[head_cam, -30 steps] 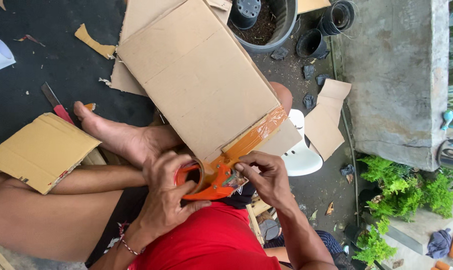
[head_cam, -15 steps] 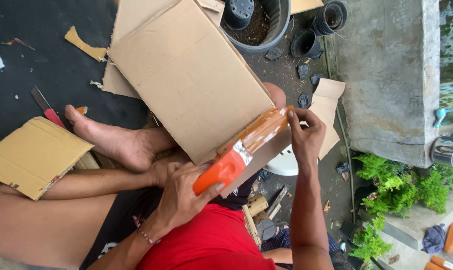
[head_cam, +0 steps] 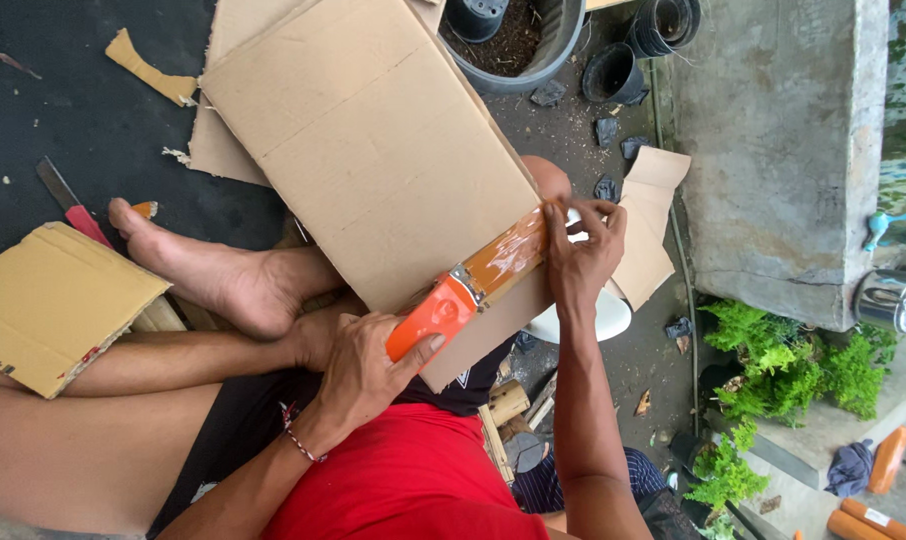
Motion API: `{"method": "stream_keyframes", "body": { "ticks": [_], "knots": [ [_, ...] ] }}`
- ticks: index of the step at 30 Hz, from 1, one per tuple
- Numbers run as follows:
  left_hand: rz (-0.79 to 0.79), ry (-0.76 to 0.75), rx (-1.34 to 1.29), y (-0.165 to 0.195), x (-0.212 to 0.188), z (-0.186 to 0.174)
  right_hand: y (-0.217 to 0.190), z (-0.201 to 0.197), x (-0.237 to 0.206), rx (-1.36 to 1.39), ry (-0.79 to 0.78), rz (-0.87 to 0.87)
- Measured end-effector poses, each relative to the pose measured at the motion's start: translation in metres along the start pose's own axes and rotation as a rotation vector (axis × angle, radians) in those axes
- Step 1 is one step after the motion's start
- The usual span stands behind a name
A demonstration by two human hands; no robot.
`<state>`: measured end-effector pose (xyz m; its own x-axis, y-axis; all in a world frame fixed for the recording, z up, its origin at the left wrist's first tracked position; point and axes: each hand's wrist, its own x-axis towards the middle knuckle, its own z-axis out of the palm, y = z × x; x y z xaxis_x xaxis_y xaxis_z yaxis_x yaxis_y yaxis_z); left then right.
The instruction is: The person assembles a cardboard box by cutting pieces with a utility knife, folding the flaps, and securing them with a tape dispenser. They work on a mat on the ground, surrounded by plant pots and other materials.
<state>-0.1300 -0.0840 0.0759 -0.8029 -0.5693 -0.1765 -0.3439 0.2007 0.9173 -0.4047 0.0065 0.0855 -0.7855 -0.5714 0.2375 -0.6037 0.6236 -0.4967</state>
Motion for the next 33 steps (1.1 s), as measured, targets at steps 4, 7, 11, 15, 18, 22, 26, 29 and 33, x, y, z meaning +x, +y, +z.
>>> {"method": "stream_keyframes", "body": {
  "ticks": [4, 7, 11, 15, 18, 22, 26, 29, 33],
  "knots": [
    [-0.007, -0.018, -0.023, -0.009, 0.0, 0.003, -0.009, -0.007, 0.008, 0.001, -0.047, 0.133],
    [0.032, -0.012, -0.054, -0.015, -0.002, 0.0, -0.014, -0.009, 0.009, -0.046, -0.088, 0.18],
    [0.031, -0.057, -0.075, -0.024, -0.005, -0.006, -0.015, -0.006, 0.007, -0.145, -0.143, 0.045],
    [0.056, -0.069, -0.095, -0.033, -0.01, -0.013, -0.017, -0.003, 0.005, -0.227, -0.182, -0.111],
    [0.117, -0.04, -0.136, -0.04, -0.016, -0.017, -0.028, -0.002, 0.005, -0.218, -0.288, -0.009],
    [0.19, -0.021, -0.174, -0.051, -0.026, -0.024, -0.053, -0.005, 0.006, -0.349, -0.5, 0.181],
    [0.173, -0.036, -0.11, -0.055, -0.035, -0.031, -0.068, -0.013, 0.017, -0.141, -0.763, 0.363],
    [0.08, -0.131, -0.075, -0.056, -0.041, -0.037, -0.066, -0.023, 0.019, -0.02, -0.85, 0.294],
    [0.05, -0.149, -0.267, -0.058, -0.045, -0.05, -0.06, -0.037, 0.018, 0.099, -0.817, 0.09]
  ]
}}
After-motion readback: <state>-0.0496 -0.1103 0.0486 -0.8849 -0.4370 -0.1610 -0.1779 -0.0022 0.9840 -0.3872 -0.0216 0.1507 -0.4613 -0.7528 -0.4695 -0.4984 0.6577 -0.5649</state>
